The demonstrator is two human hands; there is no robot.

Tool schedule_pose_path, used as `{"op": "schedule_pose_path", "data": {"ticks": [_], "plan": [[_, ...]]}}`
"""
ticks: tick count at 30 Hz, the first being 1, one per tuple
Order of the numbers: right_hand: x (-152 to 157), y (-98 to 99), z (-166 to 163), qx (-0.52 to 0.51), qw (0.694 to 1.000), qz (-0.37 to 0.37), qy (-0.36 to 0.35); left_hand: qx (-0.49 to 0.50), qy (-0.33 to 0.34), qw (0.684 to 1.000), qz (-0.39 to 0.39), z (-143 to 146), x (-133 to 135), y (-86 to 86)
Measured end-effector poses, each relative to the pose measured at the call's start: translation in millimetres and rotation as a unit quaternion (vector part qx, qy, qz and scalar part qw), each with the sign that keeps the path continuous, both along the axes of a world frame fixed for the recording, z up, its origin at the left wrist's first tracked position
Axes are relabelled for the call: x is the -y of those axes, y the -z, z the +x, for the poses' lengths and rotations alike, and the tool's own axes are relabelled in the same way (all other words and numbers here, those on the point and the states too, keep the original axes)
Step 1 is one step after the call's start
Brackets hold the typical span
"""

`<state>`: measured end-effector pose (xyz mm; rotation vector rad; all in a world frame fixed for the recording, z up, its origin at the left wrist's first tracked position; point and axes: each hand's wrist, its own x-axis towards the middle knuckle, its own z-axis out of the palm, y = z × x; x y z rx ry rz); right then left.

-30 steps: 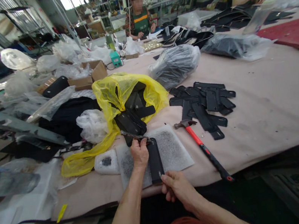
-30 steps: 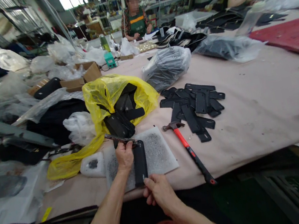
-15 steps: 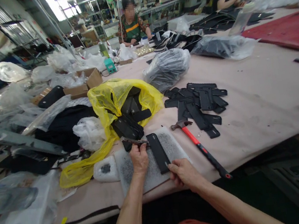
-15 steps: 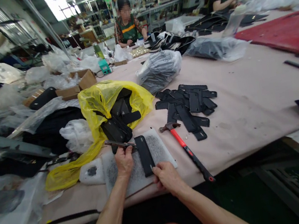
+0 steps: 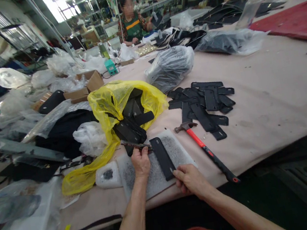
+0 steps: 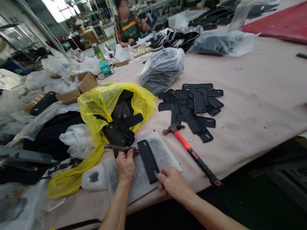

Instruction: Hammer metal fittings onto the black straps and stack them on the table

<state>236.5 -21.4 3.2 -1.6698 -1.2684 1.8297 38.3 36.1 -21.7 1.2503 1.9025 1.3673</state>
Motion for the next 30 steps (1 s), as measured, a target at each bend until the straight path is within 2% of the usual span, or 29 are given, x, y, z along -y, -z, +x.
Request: {"op": "schedule_pose_path", "data": {"ticks": [6, 10, 12, 14, 17, 19, 24, 30], "plan": [[-6.8, -9.2, -1.6, 0.035, 0.998, 0.019, -0.040, 0.002, 0.003, 1.000, 0.012, -1.5, -1.3, 3.1], [-25.6, -22.3, -7.3, 0.118, 0.985, 0.086, -0.094, 0.002, 0.017, 1.000, 0.018, -0.1, -0.9, 4.2], [-34.9, -27.5, -11.4, 0.189, 0.964, 0.135, -0.130, 0.001, 0.038, 0.999, 0.029, 1.4, 0.0, 3.3], [-40.1, -30.7, -15.1, 0.273, 0.930, 0.191, -0.155, -0.003, 0.065, 0.997, 0.041, 3.4, 1.4, 0.7], [-39.2, -31.9, -18.4, 0.377, 0.879, 0.247, -0.156, -0.005, 0.110, 0.993, 0.043, 6.4, 3.7, -4.9], [-36.2, -31.4, -19.3, 0.412, 0.858, 0.265, -0.156, -0.002, 0.135, 0.990, 0.037, 7.9, 4.6, -8.2], [-34.4, -30.9, -18.0, 0.400, 0.835, 0.316, -0.206, -0.005, 0.142, 0.989, 0.031, 8.9, 4.4, -11.4], [-26.3, -21.9, -3.3, 0.367, 0.792, 0.459, -0.166, -0.013, 0.145, 0.989, 0.025, 9.2, 4.7, -10.8]]}}
